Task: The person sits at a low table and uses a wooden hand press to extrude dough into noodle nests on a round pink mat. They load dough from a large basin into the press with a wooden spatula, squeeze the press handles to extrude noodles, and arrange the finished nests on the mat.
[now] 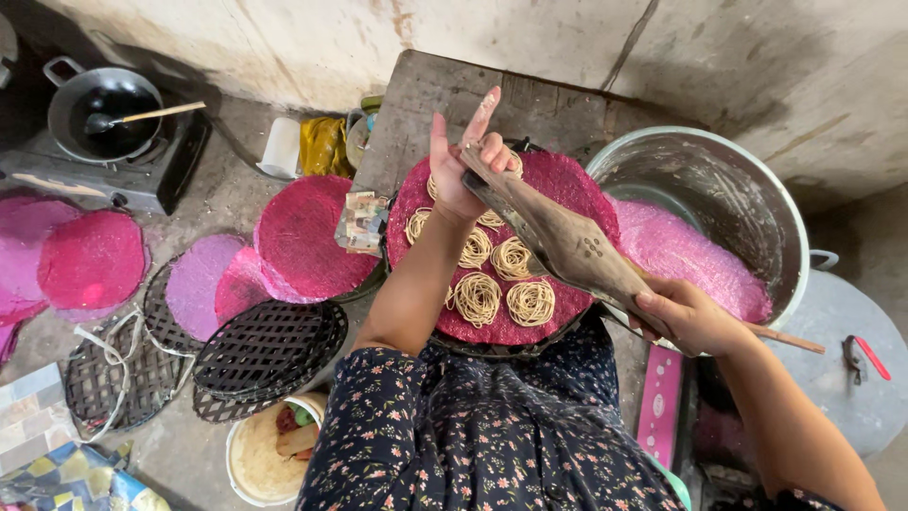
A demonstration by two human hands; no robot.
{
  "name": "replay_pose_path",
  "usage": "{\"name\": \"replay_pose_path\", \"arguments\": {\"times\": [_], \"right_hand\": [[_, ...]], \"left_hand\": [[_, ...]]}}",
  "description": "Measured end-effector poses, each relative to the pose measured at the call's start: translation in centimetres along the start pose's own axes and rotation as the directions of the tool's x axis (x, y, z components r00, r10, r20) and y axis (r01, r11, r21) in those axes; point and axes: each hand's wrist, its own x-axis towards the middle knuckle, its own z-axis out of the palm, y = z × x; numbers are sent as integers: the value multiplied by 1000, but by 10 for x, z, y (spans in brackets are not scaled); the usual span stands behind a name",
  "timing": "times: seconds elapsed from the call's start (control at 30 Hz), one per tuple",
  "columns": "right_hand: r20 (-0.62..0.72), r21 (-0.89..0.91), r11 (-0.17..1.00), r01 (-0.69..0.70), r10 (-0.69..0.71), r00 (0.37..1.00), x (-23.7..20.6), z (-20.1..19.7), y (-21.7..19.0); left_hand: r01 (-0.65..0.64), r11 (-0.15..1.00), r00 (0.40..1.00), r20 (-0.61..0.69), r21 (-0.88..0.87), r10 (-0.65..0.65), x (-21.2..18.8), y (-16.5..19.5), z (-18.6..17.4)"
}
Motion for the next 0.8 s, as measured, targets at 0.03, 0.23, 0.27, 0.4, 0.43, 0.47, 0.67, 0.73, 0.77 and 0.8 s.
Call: {"name": "replay_pose_path", "arguments": {"times": [0.03, 0.23, 0.27, 0.4, 0.43, 0.47, 0.67, 0.73, 0.77, 0.8], "right_hand": [[9, 22, 1000, 19, -20, 1000, 0, 0, 3], [-20, 70, 997, -6, 8, 1000, 8, 3, 15], [-23, 82, 997, 0, 2, 1000, 10, 4, 17], [-37, 139, 990, 31, -26, 999, 14, 7, 22], [-46, 151, 987, 45, -39, 998, 15, 8, 23], [-42, 144, 987, 69, -63, 997, 15, 7, 23], [-172, 174, 982, 80, -50, 984, 14, 4, 27], [-206, 198, 974, 114, -72, 976, 12, 2, 29], [-213, 208, 970, 126, -81, 974, 11, 1, 30], [-221, 218, 966, 139, -90, 971, 9, -1, 31]], "left_hand": [[31, 999, 999, 26, -42, -30, 2, -4, -8], [628, 152, 765, -569, 763, -301, -33, -62, -73], [659, -155, 689, -674, 736, -266, -39, -69, -84], [532, -266, 715, -594, 804, -369, -51, -75, -100], [547, -314, 696, -630, 776, -345, -54, -72, -101], [557, -363, 679, -661, 747, -320, -53, -70, -97], [673, -231, 659, -711, 703, -244, -62, -58, -29], [600, -458, 660, -730, 655, -178, -62, -56, -16], [554, -563, 664, -733, 613, -144, -63, -54, -14], [426, -637, 721, -666, 642, -189, -65, -50, -13]]}}
